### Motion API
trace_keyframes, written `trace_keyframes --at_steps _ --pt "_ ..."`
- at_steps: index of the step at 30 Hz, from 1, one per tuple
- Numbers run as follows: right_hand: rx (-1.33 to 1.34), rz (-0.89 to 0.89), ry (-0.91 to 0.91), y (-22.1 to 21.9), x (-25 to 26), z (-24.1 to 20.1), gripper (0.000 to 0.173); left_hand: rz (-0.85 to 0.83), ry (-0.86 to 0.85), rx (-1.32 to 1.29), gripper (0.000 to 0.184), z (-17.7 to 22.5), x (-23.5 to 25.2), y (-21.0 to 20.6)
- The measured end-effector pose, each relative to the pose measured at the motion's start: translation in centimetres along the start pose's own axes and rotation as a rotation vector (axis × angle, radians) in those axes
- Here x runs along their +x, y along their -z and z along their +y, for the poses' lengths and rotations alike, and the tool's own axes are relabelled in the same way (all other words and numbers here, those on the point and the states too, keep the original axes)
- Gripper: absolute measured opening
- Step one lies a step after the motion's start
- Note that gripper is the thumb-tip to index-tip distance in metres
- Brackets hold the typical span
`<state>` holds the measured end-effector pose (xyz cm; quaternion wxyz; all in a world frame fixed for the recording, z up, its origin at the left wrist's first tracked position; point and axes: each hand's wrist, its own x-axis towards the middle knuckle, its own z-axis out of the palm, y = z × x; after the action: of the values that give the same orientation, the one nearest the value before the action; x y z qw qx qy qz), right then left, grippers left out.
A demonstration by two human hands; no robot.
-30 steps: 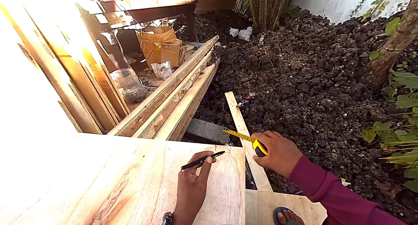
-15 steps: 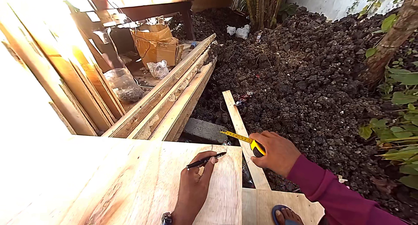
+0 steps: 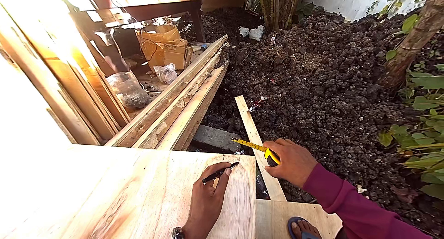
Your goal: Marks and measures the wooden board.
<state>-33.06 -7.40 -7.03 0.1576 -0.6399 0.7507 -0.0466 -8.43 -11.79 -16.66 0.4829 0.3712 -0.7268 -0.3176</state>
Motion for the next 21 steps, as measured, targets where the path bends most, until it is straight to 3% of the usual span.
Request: trace_keyframes --at_steps 12,16,21 --pt "-0.007 -0.002 -0.01 0.1 0.0 0.0 0.062 0.017 -0.029 -0.07 0.022 0.8 -0.3 -0.8" --pt "-0.008 0.008 -0.005 0.0 0.0 0.2 0.062 0.093 -0.055 -0.011 0.021 0.6 0.0 -0.1" --pt "-0.008 -0.006 -0.01 0.1 0.0 0.1 0.062 0.053 -0.027 0.035 0.023 0.5 0.0 -0.3"
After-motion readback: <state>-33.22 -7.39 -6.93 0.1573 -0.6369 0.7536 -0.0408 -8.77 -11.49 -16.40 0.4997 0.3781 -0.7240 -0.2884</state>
